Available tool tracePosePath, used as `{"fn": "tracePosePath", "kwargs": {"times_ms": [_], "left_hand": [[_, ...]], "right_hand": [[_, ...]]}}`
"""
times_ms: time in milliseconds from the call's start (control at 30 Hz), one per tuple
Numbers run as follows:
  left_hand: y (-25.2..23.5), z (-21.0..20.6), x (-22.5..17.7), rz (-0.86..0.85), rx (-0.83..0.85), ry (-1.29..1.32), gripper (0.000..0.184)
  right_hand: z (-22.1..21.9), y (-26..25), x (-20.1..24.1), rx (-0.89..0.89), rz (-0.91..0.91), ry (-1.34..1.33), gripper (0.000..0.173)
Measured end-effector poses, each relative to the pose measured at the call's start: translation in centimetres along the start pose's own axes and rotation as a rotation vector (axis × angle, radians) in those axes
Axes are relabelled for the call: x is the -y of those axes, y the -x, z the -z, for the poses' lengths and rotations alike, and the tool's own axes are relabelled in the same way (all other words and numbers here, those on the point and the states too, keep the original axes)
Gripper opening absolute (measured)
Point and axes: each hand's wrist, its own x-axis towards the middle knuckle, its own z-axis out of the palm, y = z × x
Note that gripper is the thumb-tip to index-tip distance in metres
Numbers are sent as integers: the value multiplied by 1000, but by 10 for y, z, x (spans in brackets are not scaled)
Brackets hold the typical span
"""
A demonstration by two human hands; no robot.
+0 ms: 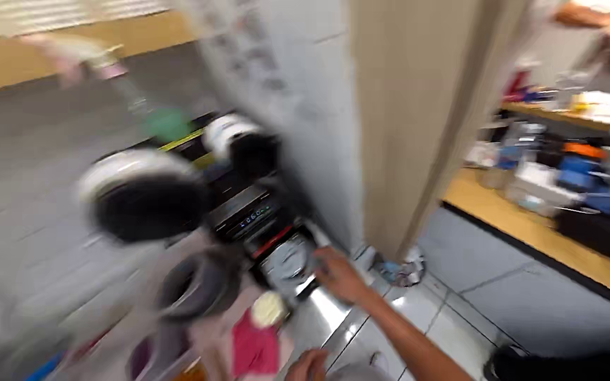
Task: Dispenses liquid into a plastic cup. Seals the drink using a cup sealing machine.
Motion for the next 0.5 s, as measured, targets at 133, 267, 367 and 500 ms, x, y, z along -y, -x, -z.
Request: {"fn": "tracePosePath", "kwargs": {"times_ms": [133,267,367,500], "left_hand": [[23,36,33,-7,-89,68,29],[47,70,62,-73,-90,118,28],[60,93,80,-81,-34,115,30],[75,114,107,-124,33,90,30]], "right_hand": [[-29,-25,21,36,-84,108,51],[-51,-41,38,45,-160,194,76],[-59,-53,53,132,-223,282,111],[-76,-81,65,246,-165,456,119]]}}
